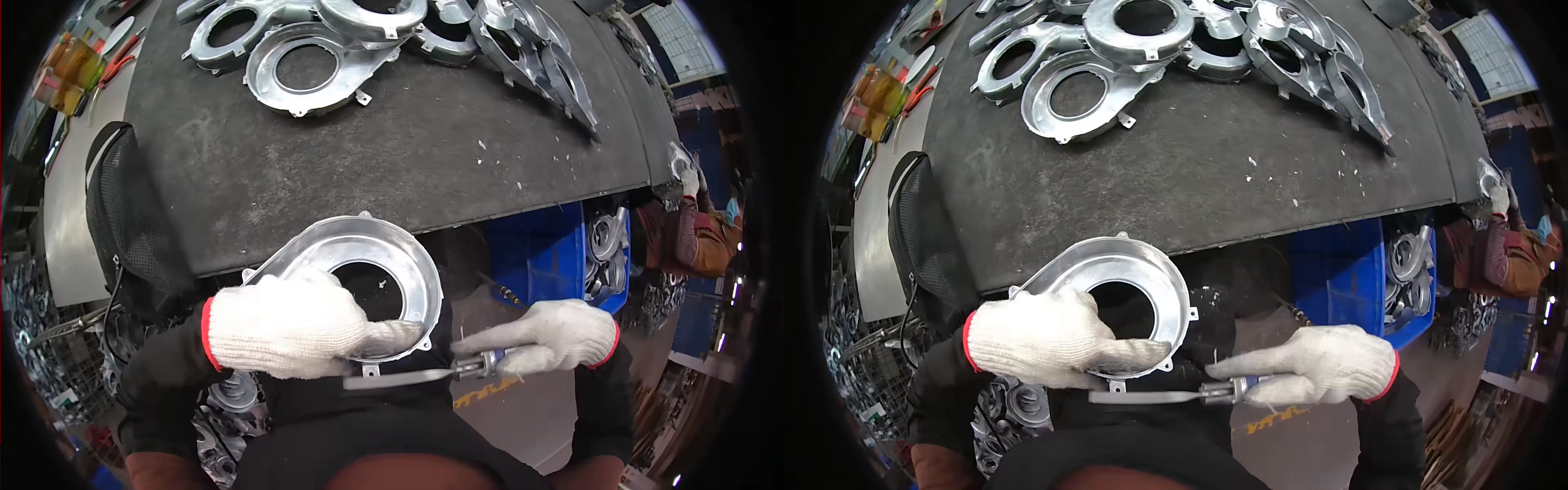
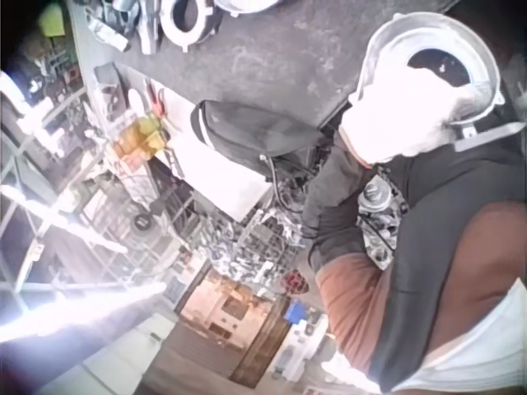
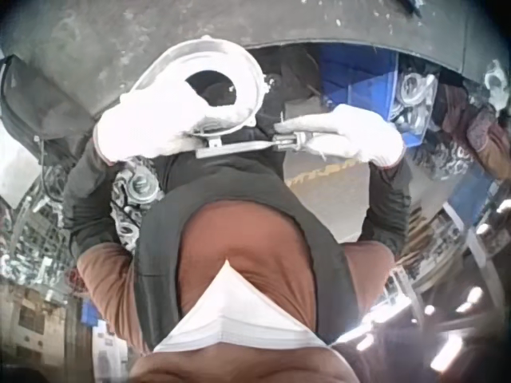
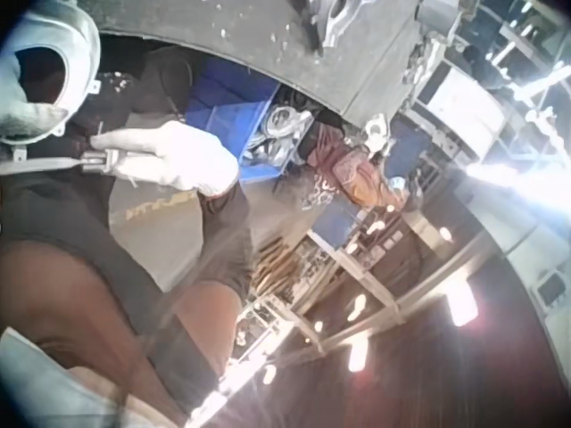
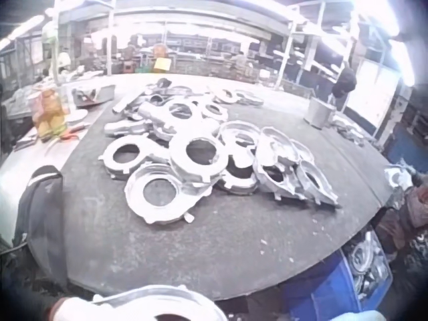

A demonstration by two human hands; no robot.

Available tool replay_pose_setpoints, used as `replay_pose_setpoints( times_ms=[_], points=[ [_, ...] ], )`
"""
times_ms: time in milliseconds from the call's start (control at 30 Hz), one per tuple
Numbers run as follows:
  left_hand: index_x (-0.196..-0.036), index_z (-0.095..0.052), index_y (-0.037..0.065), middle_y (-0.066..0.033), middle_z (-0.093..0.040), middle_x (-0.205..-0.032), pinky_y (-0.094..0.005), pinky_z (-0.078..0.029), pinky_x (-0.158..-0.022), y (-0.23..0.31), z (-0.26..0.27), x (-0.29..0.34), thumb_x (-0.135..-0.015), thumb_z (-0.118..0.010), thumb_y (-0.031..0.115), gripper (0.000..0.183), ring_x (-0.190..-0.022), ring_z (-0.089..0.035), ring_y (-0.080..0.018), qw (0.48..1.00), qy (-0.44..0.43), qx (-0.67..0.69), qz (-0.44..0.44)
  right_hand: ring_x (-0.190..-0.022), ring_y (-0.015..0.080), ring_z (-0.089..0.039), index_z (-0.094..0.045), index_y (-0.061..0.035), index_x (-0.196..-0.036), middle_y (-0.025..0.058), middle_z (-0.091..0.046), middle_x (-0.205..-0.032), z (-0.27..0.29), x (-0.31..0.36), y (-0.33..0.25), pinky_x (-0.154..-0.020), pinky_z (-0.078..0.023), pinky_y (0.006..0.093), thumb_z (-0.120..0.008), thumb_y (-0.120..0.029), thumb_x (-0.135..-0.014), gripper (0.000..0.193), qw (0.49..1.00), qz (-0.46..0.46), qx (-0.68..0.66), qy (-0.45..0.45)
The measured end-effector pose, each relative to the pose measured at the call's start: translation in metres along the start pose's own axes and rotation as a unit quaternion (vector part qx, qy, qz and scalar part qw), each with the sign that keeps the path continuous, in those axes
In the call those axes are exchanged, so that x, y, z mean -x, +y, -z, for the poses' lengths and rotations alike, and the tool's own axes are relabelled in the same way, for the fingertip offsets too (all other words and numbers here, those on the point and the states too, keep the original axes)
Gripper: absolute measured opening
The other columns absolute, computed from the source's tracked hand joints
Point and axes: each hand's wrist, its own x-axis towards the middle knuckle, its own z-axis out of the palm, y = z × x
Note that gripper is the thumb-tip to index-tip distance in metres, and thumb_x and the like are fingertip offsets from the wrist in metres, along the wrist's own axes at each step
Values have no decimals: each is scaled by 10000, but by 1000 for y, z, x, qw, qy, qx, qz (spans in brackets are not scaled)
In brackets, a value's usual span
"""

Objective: The person files metal casing parts using a pneumatic file, deburring the edges and openings of each part.

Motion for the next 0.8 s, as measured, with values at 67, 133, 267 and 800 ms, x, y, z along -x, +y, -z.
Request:
replay_pose_setpoints(
  times_ms=[67,133,267,800],
  points=[
    [-1497,-480,219,-92,-649,-676,-465,-530,-673,4,-1,-3,-874,-716,170,668,-585,-639,-332,999,-36,-34,14,-896,251,-736,-549,-298,-1489,75,-763,-1079,-2,3,7,-790,-593,352,-591,-484,-1023,504,999,-9,-34,8],
    [-1529,-437,227,-105,-659,-695,-481,-526,-697,5,-4,-7,-877,-718,180,712,-615,-644,-340,996,-62,-58,36,-816,199,-718,-566,-292,-1479,50,-756,-1009,-1,2,1,-736,-585,321,-588,-494,-1018,504,997,-45,-57,-5],
    [-1563,-387,243,-111,-664,-715,-488,-528,-708,4,-5,-6,-878,-722,194,764,-682,-670,-334,993,-88,-60,53,-672,130,-661,-548,-314,-1495,26,-720,-874,1,0,-18,-642,-565,281,-563,-537,-1014,531,991,-116,-45,-45],
    [-1416,-610,105,-53,-747,-882,-273,-526,-730,19,11,3,-701,-957,343,830,-755,-633,-70,929,183,250,201,-758,239,-738,-481,-264,-1540,72,-753,-967,-51,14,-8,-676,-586,323,-682,-299,-960,615,966,17,-21,256]
  ],
)
